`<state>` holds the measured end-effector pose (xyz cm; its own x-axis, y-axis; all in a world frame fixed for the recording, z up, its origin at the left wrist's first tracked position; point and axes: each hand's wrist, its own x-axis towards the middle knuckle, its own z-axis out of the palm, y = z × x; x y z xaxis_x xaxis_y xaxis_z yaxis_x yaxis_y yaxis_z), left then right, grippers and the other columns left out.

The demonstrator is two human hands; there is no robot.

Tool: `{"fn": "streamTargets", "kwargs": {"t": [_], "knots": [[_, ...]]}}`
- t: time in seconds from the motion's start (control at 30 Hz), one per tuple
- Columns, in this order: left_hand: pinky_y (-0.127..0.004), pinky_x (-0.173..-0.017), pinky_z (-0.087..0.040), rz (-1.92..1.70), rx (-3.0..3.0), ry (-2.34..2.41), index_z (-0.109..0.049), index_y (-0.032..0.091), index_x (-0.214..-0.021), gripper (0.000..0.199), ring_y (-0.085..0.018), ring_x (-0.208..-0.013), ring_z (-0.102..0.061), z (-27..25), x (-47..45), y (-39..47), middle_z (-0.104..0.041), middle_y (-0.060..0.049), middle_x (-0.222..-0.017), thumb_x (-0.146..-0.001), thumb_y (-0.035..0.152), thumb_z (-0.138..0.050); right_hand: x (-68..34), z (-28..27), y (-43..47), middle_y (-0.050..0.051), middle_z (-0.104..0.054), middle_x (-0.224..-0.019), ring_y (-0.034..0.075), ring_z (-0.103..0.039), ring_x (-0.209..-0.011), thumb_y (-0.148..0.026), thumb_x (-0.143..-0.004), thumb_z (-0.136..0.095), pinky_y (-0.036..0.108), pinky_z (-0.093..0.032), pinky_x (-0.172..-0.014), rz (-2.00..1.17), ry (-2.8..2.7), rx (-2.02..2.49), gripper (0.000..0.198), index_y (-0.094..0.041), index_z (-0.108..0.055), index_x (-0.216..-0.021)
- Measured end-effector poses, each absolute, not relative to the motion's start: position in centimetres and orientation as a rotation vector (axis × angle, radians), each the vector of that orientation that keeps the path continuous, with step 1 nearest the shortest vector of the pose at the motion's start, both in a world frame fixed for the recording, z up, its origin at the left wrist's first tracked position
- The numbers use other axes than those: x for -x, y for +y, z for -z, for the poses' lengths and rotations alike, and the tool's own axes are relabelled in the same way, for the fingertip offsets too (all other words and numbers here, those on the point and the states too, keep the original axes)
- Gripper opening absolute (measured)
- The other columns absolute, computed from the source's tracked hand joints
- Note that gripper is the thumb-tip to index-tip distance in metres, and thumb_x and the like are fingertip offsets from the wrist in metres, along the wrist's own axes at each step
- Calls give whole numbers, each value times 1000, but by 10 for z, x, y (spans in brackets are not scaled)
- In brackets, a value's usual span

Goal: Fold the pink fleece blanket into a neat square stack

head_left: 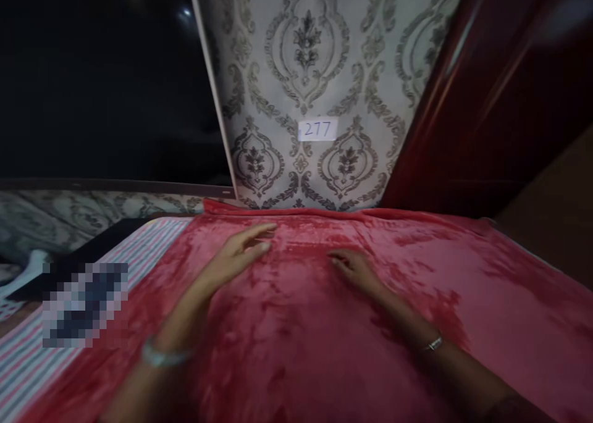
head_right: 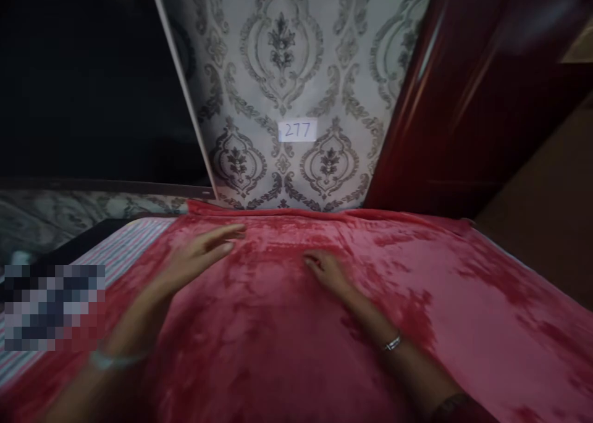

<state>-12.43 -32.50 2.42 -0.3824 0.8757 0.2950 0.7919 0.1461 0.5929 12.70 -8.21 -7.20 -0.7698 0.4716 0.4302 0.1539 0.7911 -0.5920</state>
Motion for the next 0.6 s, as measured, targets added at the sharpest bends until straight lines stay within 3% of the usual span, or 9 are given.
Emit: {"fn": "streamTargets", "kwargs": {"t": [0.1,0.13,0.2,0.3,0.37,0.47,0.6], "knots": [[-45,-121,-33,-374,-1462,2631,-38,18,-156,61,-25,-149,-37,3,161,-288,-39,-14,-162,-98,38,-45,-109,89,-43,14,-71,-126,30,-65,-119,-35,-94,-45,52,-49,-105,-424,-2484,547,42,-20,-70,-124],[-51,-121,-30,-293,-1367,2694,-40,15,-155,62,-29,-152,-32,15,174,-280,-35,-17,-163,-97,37,-48,-106,96,-33,15,-68,-133,32,-61,-125,-36,-94,-45,55,-46,-108,-318,-2524,594,45,-20,-68,-129],[-60,-122,-22,-189,-1217,2798,-40,17,-155,61,-33,-154,-24,36,198,-274,-27,-18,-166,-98,39,-46,-106,111,-16,14,-59,-145,37,-53,-134,-40,-94,-43,61,-43,-108,-136,-2594,751,51,-22,-62,-138],[-60,-123,-14,-149,-1121,2873,-38,27,-156,59,-29,-156,-19,57,228,-284,-25,-10,-168,-101,47,-40,-113,138,1,10,-49,-155,38,-46,-141,-48,-96,-34,64,-40,-110,-16,-2650,933,59,-24,-55,-146],[-60,-123,-13,-128,-1038,2924,-37,30,-157,61,-29,-156,-20,61,247,-294,-26,-7,-168,-100,52,-39,-117,154,9,9,-48,-157,36,-44,-143,-51,-96,-30,62,-39,-111,18,-2658,925,62,-25,-54,-147],[-66,-120,-16,-125,-822,3048,-38,24,-156,60,-34,-154,-22,58,275,-307,-29,-13,-167,-101,50,-34,-121,169,18,8,-49,-156,35,-43,-144,-54,-96,-26,62,-41,-110,48,-2637,873,65,-26,-53,-147],[-67,-111,-33,-155,-582,3183,-49,19,-148,54,-40,-145,-38,53,298,-319,-42,-20,-158,-102,41,-31,-124,177,26,9,-49,-156,37,-41,-144,-58,-95,-24,62,-40,-111,68,-2644,817,69,-24,-51,-149]]}}
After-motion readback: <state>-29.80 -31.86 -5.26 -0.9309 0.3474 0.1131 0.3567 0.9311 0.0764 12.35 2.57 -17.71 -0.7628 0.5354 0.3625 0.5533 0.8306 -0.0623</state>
